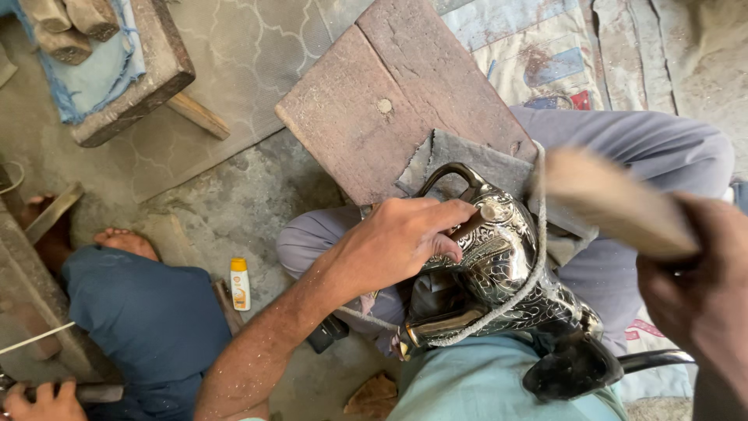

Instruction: The person sits on the floor and uses a wooden mallet and a metal chisel to engrave patterns into a silver-colored metal object. They repeatedly strike the chisel to create decorative lines on the surface.

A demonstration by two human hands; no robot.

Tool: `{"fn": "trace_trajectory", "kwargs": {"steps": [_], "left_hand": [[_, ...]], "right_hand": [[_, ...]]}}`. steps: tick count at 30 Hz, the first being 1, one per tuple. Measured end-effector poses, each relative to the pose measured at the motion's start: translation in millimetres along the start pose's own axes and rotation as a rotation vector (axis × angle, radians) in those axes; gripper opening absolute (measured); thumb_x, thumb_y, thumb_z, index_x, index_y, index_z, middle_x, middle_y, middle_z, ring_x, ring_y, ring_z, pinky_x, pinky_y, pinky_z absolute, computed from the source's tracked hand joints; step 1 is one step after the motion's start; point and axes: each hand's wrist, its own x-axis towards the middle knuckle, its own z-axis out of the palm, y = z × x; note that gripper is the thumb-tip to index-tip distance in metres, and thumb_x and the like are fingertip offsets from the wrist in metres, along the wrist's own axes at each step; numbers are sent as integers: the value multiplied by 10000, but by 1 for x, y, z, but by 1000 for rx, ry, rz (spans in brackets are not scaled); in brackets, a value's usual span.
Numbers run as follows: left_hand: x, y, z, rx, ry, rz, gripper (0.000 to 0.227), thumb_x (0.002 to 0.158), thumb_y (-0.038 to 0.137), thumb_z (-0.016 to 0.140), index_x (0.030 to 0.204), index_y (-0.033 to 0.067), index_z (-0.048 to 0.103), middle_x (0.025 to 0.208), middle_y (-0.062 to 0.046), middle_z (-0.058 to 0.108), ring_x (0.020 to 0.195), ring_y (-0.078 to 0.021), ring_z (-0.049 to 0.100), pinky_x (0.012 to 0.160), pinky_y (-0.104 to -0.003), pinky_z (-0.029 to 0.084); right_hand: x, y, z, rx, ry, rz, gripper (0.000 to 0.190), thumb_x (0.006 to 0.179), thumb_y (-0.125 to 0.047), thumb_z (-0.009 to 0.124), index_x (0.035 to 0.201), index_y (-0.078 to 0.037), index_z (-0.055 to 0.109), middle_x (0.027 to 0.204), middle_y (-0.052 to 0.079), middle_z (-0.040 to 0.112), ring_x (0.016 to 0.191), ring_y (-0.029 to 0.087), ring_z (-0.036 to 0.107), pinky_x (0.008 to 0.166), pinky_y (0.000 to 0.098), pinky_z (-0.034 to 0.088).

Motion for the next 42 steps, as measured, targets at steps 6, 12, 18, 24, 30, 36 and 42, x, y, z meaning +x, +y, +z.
{"fn": "trace_trajectory", "kwargs": {"steps": [6,12,18,24,30,36,42], "left_hand": [[3,15,-7,29,-36,-45,319,895,45,759,1188,44,633,963,-175,709,900,-375,723,733,-423,557],[3,22,-6,15,11,-81,320,919,65,721,1221,48,618,1004,-175,715,923,-370,725,741,-417,561],[0,29,-8,171,138,-94,369,920,141,759,1238,35,604,972,-166,706,859,-320,725,723,-408,561],[-8,16,-12,-50,194,-123,443,906,203,764,1286,51,593,1022,-127,748,850,-251,775,760,-348,593],[11,4,3,-19,74,93,441,944,222,719,1346,99,586,1072,-127,759,954,-267,780,803,-406,589],[13,1,8,85,0,114,461,911,179,751,1345,148,597,936,-151,719,899,-341,739,718,-478,533],[12,0,7,30,-40,59,547,850,-1,680,1351,202,602,877,-127,729,829,-276,773,699,-448,549]], "right_hand": [[18,-28,-6,-319,-95,-190,408,724,123,723,1110,0,679,1012,200,709,902,321,697,834,403,567],[18,-38,1,-152,-72,-53,419,808,2,710,1218,-67,661,1023,117,689,910,287,687,807,378,552],[-1,-19,-20,-382,-120,-30,421,809,-128,726,1222,-63,677,991,157,706,838,343,700,741,429,557],[-8,-23,-15,-437,-192,443,470,820,-255,893,1107,28,651,801,222,709,716,343,711,691,430,559],[-35,-19,-24,343,67,330,496,824,-99,795,1250,10,564,991,113,695,865,256,697,775,389,578],[-40,-19,-7,466,67,221,559,801,43,759,1319,20,550,1043,112,676,938,191,690,857,343,578],[-35,-42,7,492,158,151,372,852,39,783,1167,28,584,980,122,663,802,181,646,688,312,522]]}}
